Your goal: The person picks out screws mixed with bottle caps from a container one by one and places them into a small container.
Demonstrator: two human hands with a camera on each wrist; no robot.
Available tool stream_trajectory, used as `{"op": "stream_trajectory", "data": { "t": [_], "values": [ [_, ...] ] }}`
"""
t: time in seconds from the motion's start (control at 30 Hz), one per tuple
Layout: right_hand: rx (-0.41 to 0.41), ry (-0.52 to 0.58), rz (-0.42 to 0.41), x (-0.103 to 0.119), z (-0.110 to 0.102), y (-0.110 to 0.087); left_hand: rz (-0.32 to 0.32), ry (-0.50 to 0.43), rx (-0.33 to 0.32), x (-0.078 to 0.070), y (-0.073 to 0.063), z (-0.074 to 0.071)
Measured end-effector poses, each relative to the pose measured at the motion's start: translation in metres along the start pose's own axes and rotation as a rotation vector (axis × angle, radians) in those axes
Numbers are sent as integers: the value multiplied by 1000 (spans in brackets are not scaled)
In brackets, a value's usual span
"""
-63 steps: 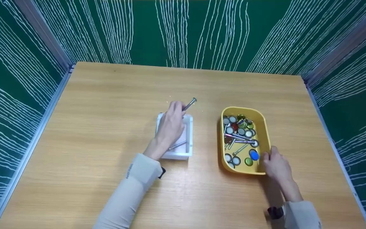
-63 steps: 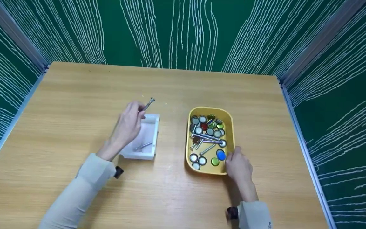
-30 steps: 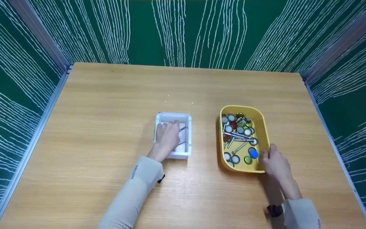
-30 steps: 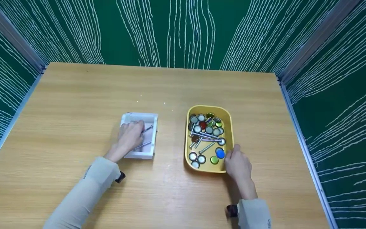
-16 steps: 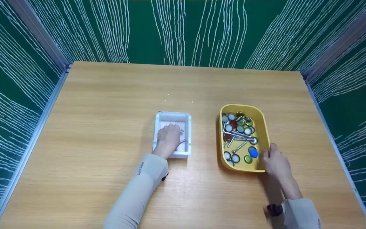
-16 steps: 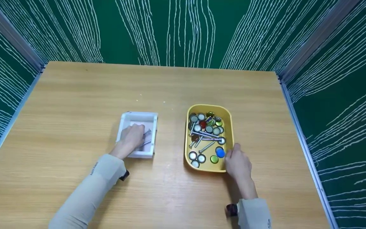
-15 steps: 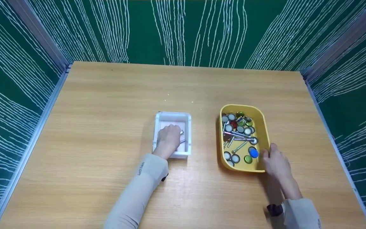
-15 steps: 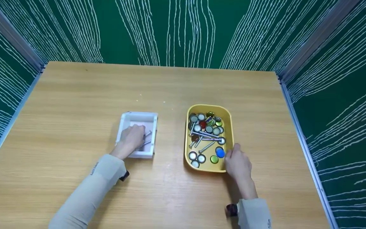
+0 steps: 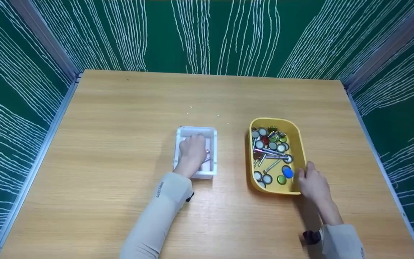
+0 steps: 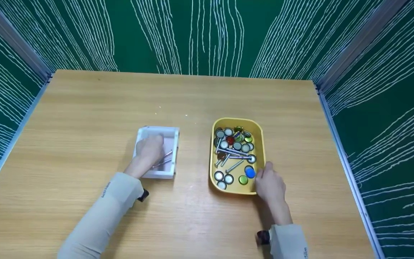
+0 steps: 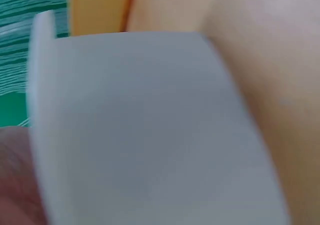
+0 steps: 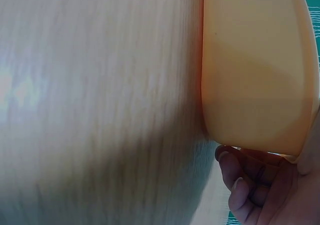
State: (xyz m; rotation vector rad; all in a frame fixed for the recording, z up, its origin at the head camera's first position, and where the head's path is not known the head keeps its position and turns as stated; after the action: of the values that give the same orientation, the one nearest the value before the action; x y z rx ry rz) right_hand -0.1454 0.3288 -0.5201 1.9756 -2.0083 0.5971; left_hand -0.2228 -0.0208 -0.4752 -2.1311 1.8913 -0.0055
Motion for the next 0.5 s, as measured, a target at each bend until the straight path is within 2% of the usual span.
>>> {"op": "stream_trajectory", "data": {
  "t": [0.17,0.33,0.43,0.5],
  "values": [
    [4,10,12,-1,0,0,-1,-8,-135,-16,2,-20],
    [22,15,23,-1,1,0,55,-15,-268,-37,-2,-27],
    [19,15,21,0,1,0,99,-51,-314,-53,-5,-31],
    [13,16,17,0,1,0,134,-56,-319,-66,-7,-34]
  ]
}}
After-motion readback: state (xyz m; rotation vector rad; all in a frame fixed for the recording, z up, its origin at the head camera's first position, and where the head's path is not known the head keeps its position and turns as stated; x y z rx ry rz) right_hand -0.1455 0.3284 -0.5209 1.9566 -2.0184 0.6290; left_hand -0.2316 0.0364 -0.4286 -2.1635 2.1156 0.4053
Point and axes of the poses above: each hand's wrist, its own y-axis towards the middle knuckle, its own z-axis out of the palm, x = y × z, the point moved 3 cm from there along y, towards the middle knuckle, and after that the axes turned 10 degrees about -z, right-handed, at the moved point
